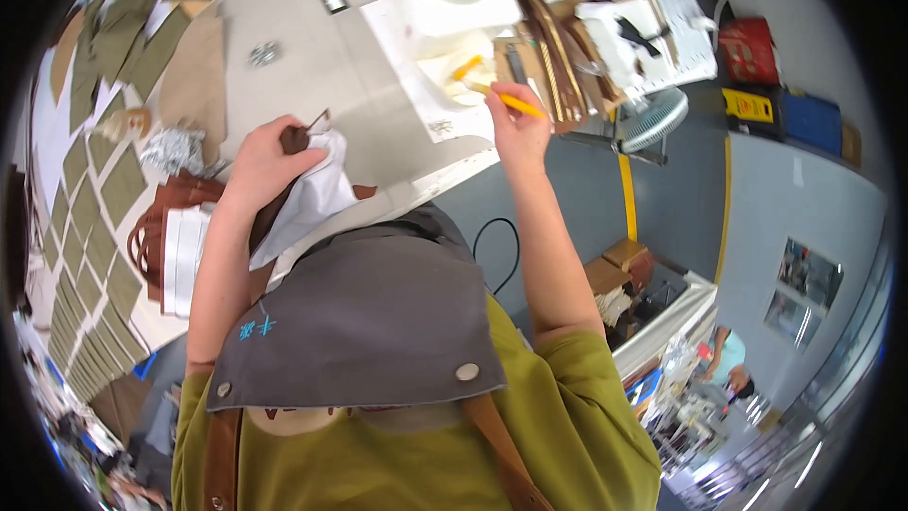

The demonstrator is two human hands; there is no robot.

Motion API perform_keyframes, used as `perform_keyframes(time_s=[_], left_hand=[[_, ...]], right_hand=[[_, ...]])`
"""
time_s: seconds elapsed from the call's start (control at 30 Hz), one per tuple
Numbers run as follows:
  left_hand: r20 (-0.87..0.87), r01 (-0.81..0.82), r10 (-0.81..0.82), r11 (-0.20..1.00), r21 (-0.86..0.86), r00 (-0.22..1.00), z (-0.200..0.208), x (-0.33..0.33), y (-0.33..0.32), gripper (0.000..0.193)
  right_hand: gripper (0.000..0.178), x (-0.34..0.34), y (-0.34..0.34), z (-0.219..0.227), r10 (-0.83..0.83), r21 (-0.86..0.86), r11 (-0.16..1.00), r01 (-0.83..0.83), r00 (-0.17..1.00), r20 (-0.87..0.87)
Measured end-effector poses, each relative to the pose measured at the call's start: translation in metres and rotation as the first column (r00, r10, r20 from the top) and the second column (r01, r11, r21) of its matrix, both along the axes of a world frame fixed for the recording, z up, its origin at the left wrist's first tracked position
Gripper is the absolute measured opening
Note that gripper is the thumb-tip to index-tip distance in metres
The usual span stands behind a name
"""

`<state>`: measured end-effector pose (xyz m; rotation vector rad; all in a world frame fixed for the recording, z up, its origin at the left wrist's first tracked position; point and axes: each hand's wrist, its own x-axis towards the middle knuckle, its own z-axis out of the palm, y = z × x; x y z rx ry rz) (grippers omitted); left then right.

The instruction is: Applying adhesive to leather components and assembling them into bags.

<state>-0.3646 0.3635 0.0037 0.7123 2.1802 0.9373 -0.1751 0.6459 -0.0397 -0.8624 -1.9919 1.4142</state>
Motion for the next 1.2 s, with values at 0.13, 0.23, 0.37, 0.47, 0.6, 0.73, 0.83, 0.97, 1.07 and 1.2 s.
perform_keyframes(time_s=[0.13, 0.23, 0.37, 0.47, 0.6, 0.73, 0.83, 0.97, 1.07, 1.2], left_hand=[[0.076, 0.007, -0.008, 1.0, 0.007, 0.997, -0.007, -0.004, -0.003, 0.04], [0.103, 0.012, -0.011, 1.0, -0.007, 0.995, -0.01, -0.003, -0.003, 0.04], [0.137, 0.023, -0.022, 1.0, -0.004, 0.99, -0.014, -0.004, -0.003, 0.041], [0.159, 0.027, -0.025, 1.0, -0.006, 0.987, -0.016, -0.006, -0.002, 0.041], [0.142, 0.072, -0.066, 0.997, -0.04, 0.988, -0.015, -0.004, 0.001, 0.04], [0.12, 0.035, -0.038, 0.999, 0.032, 0.992, -0.018, -0.003, 0.002, 0.036], [0.186, 0.045, -0.051, 0.998, 0.035, 0.981, -0.024, -0.004, -0.004, 0.038], [0.254, 0.056, -0.076, 0.995, 0.086, 0.964, -0.03, -0.005, -0.002, 0.039], [0.304, 0.067, -0.095, 0.993, 0.1, 0.948, -0.029, -0.009, 0.0, 0.04], [0.408, 0.037, -0.08, 0.993, 0.114, 0.909, -0.022, -0.009, 0.0, 0.04]], right_hand=[[0.012, 0.015, -0.002, 0.0, 0.085, 0.143, 0.986, -0.091, 0.995, 0.05], [0.013, 0.005, -0.004, 0.018, 0.121, 0.195, 0.97, -0.144, 0.985, 0.125], [0.013, 0.008, -0.008, 0.003, 0.157, 0.131, 0.976, -0.174, 0.979, 0.13], [0.015, 0.022, -0.003, 0.0, 0.053, 0.071, 0.995, -0.063, 0.99, 0.134], [0.015, 0.008, -0.008, 0.02, 0.129, 0.104, 0.985, -0.135, 0.99, 0.062], [0.015, 0.015, -0.002, -0.002, 0.098, 0.187, 0.974, -0.127, 0.983, 0.155], [0.016, 0.015, -0.013, 0.031, 0.081, -0.07, 0.995, -0.069, 0.98, 0.18], [0.01, -0.008, -0.034, 0.086, 0.049, -0.557, 0.809, -0.187, 0.966, -0.253], [0.011, -0.036, -0.056, 0.091, 0.227, -0.502, 0.789, -0.353, 0.928, -0.297], [0.014, -0.061, -0.096, 0.093, 0.445, -0.356, 0.807, -0.472, 0.881, -0.161]])
